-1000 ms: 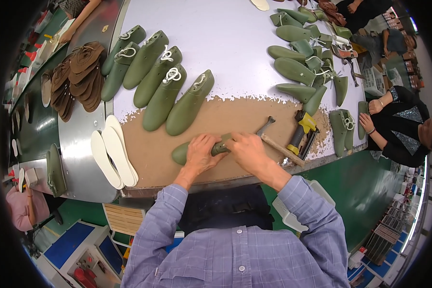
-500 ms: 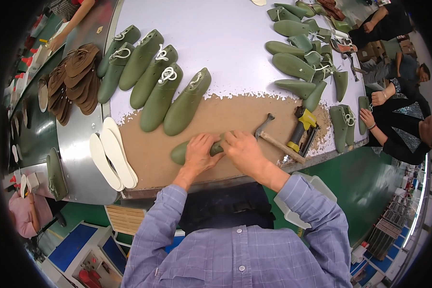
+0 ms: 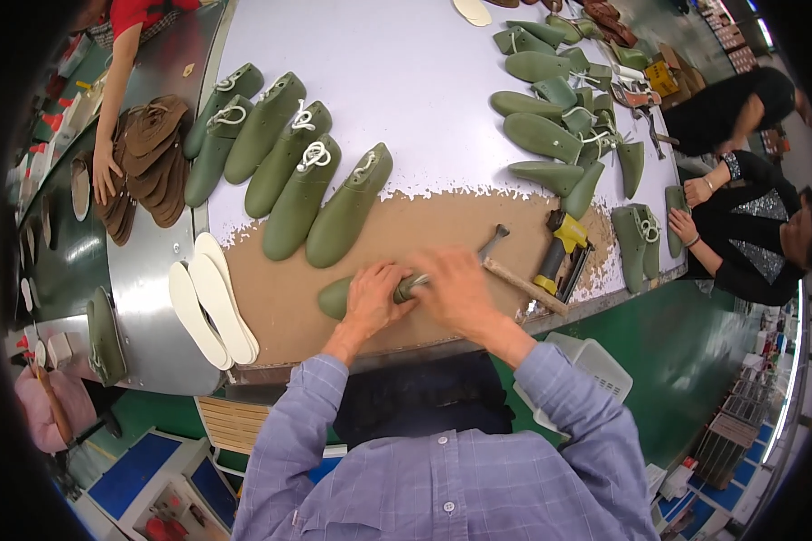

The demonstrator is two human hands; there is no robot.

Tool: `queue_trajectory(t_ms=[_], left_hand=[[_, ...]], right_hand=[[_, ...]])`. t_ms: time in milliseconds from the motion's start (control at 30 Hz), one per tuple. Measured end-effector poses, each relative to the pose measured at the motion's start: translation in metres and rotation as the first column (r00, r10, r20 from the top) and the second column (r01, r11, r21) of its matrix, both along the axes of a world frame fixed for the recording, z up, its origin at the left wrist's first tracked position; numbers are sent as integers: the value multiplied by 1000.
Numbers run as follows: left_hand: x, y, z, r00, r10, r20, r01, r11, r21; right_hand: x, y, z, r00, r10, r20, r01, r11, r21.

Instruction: Assembling shoe components using lasts, pneumatic tools, and hand tools.

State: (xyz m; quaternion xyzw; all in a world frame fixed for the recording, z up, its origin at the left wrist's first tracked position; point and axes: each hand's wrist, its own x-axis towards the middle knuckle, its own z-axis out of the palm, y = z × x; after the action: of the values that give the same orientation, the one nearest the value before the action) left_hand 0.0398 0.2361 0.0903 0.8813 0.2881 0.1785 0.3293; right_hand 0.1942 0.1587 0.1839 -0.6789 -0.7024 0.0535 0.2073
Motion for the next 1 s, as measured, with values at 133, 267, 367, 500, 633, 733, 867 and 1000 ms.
queue_trajectory(t_ms=[133, 267, 367, 500, 633, 733, 867, 1000], left_hand=[[-3, -6, 4, 995, 14, 100, -6, 997, -82], [-7, -2, 4, 992, -71, 105, 75, 996, -37], [-9, 3, 3, 988, -140, 71, 145, 987, -74], [-1, 6, 13, 979, -192, 61, 197, 978, -71], [-8, 5, 8, 984, -160, 73, 162, 986, -26], [-5, 3, 7, 989, -133, 64, 136, 990, -34], [-1, 2, 11, 985, -153, 81, 154, 988, -8], [-7, 3, 3, 987, -144, 75, 144, 990, 6]], right_hand=[[51, -55, -20, 849, -527, -38, 526, 850, -37], [81, -117, -66, 895, -355, 270, 419, 877, -234], [101, -118, -60, 919, -291, 265, 386, 795, -467], [76, -107, -37, 718, -591, -368, 520, 807, -279], [34, -74, 2, 114, -623, -774, 399, 742, -539], [20, -84, 33, 78, -595, -800, 538, 701, -469], [23, -110, 11, 449, -743, -496, 600, 662, -450], [27, -92, 19, 611, -698, -374, 392, 678, -622]])
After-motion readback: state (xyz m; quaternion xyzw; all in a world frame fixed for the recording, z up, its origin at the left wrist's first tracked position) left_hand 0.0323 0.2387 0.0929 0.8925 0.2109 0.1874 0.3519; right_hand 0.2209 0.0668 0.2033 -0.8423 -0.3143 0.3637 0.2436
